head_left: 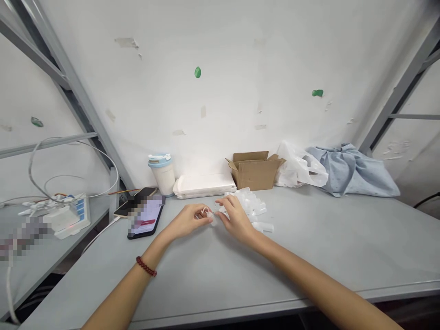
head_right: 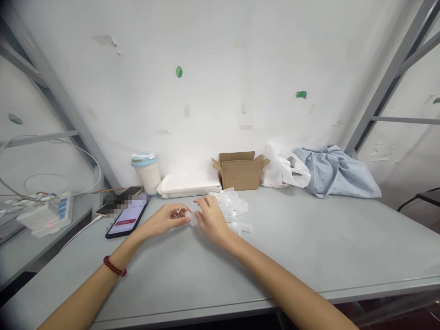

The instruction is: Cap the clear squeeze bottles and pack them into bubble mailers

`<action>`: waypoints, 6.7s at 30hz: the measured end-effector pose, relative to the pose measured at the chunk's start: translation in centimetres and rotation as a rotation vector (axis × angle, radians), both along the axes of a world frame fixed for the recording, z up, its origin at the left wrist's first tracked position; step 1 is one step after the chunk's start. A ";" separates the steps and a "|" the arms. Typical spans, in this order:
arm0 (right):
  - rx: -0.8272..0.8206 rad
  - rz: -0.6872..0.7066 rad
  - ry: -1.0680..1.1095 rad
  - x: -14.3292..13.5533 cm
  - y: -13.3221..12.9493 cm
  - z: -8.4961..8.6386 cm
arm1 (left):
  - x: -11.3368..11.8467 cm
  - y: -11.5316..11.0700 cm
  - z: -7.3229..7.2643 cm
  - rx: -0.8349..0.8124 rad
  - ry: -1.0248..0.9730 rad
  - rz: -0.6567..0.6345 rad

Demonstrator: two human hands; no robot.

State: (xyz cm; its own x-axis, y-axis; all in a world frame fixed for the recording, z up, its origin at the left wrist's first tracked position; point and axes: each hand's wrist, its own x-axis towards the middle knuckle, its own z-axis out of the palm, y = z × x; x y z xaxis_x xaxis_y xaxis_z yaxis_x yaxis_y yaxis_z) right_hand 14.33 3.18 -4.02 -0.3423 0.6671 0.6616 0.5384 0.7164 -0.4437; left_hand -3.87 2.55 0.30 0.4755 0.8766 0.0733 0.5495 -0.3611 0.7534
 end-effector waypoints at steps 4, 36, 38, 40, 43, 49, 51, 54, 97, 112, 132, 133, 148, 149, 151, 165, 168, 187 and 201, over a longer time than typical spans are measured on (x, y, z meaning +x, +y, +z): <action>-0.039 0.076 0.028 0.1 0.2 -0.2 | 0.5 0.0 -0.5 0.040 0.028 -0.005; -0.422 0.146 0.146 -0.2 0.3 -0.2 | -2.6 1.4 1.0 0.040 -0.033 0.246; -0.429 0.141 0.146 -0.2 0.5 -0.4 | -4.1 1.8 1.7 0.094 -0.023 0.344; -0.435 0.139 0.147 -0.2 0.5 -0.5 | -5.3 2.1 1.6 0.121 0.049 0.343; -0.437 0.150 0.142 -0.2 0.5 -0.5 | -5.7 2.6 0.2 0.025 0.174 0.268; -0.455 0.168 0.115 -0.3 0.5 -0.5 | -3.6 2.3 -1.0 -0.156 0.141 0.100; -0.436 0.175 0.082 -0.3 0.6 -0.6 | -2.8 1.7 0.0 -0.222 0.018 0.062; -0.414 0.189 0.037 -0.3 0.7 -0.6 | -1.7 0.7 1.2 -0.197 -0.112 0.106; -0.178 -0.034 -0.329 -0.9 -0.6 -1.1 | -0.9 0.3 0.7 -0.108 -0.108 -0.033; -0.075 -0.058 -0.213 -0.7 -0.3 -1.1 | -0.4 0.3 0.5 -0.063 -0.170 0.142; -0.106 -0.027 -0.076 -0.6 -0.2 -1.1 | 0.1 0.3 0.4 -0.100 -0.245 0.121; -0.112 -0.024 -0.068 -0.6 -0.2 -1.1 | 0.2 0.3 0.4 -0.089 -0.255 0.133; -0.212 0.010 0.056 -0.6 -0.1 -0.8 | 0.4 0.2 0.2 -0.070 -0.236 0.132; -0.259 0.030 0.096 -0.6 -0.1 -0.6 | 0.5 0.1 0.2 -0.053 -0.242 0.149; -0.325 0.067 0.156 -0.7 -0.1 -0.4 | 0.7 0.1 0.3 -0.044 -0.241 0.179; -0.275 0.040 0.123 -0.6 -0.1 -0.8 | 0.7 0.0 0.1 -0.294 -0.291 0.099; -0.301 0.054 0.155 -0.6 -0.1 -0.6 | 0.8 -0.1 0.2 -0.202 -0.258 0.080; -0.321 0.030 0.188 -0.5 -0.3 0.0 | 0.9 -0.4 0.0 -0.088 -0.204 0.022; -0.291 0.071 0.232 -0.5 -0.4 -0.2 | 0.8 0.1 -0.3 -0.031 -0.167 0.043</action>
